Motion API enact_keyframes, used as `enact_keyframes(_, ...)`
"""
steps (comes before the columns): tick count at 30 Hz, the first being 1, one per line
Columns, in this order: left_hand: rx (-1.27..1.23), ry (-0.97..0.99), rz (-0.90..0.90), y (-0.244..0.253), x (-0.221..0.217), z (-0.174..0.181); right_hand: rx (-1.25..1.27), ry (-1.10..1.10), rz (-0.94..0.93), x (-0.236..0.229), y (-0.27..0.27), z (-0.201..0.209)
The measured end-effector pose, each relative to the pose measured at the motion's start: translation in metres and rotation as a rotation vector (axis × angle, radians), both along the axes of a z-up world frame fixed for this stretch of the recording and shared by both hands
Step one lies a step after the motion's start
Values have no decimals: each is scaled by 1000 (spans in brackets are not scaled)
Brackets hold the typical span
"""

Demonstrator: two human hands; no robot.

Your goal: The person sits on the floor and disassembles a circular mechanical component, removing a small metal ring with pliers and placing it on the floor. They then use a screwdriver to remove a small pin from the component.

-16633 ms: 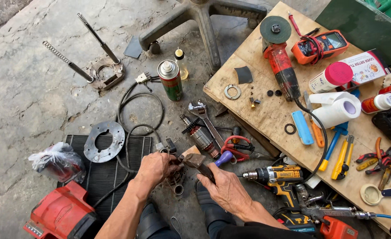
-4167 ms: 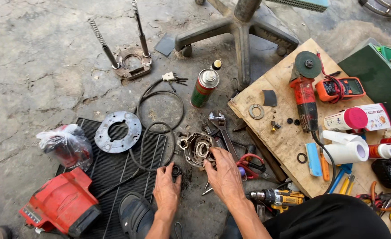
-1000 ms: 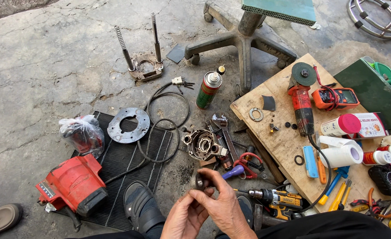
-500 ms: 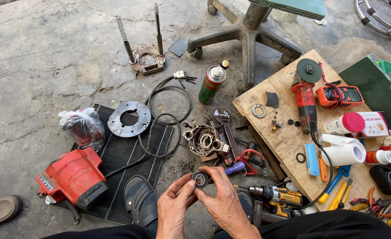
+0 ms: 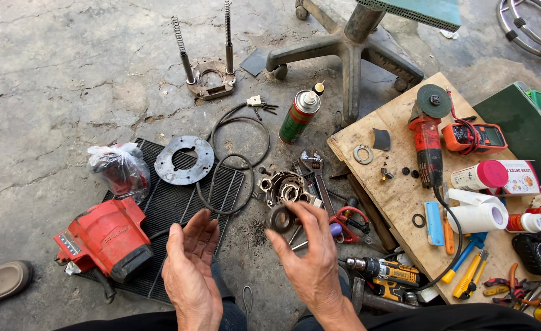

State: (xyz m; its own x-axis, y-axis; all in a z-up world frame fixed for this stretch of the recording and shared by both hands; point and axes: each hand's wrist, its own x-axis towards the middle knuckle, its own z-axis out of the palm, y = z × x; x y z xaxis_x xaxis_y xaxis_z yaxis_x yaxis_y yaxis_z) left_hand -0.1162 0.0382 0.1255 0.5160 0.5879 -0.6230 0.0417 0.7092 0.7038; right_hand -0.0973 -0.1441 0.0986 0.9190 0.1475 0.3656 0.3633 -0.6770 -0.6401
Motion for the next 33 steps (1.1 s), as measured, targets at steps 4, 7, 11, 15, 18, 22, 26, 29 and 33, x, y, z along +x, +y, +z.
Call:
enact_keyframes(4,-75,9,-54,-1,3,6,-87,209,39,-22,-19,-137)
enact_keyframes(7,-103,80,-90,-7,6,20,-325,628,101,-64,-59,-205)
enact_keyframes(11,-64,24,-51,-4,5,-3,-358,880,39,-72,-70,-232)
enact_keyframes(15,-65,47,-72,-10,7,8,-328,965,21,-66,-65,-207)
enact_keyframes(18,-75,98,-65,-14,9,13,-324,973,17,-62,-64,-201)
enact_keyframes(22,-75,112,-81,-14,9,3,-421,909,55,-60,-64,-210)
enact_keyframes(26,-86,121,-77,-14,7,-4,-585,895,69,-76,-72,-238)
enact_keyframes(29,-82,126,-106,-15,7,-7,-474,1076,113,-72,-70,-216)
enact_keyframes(33,-92,133,-121,-18,9,-5,57,1109,-42,-52,-63,-207)
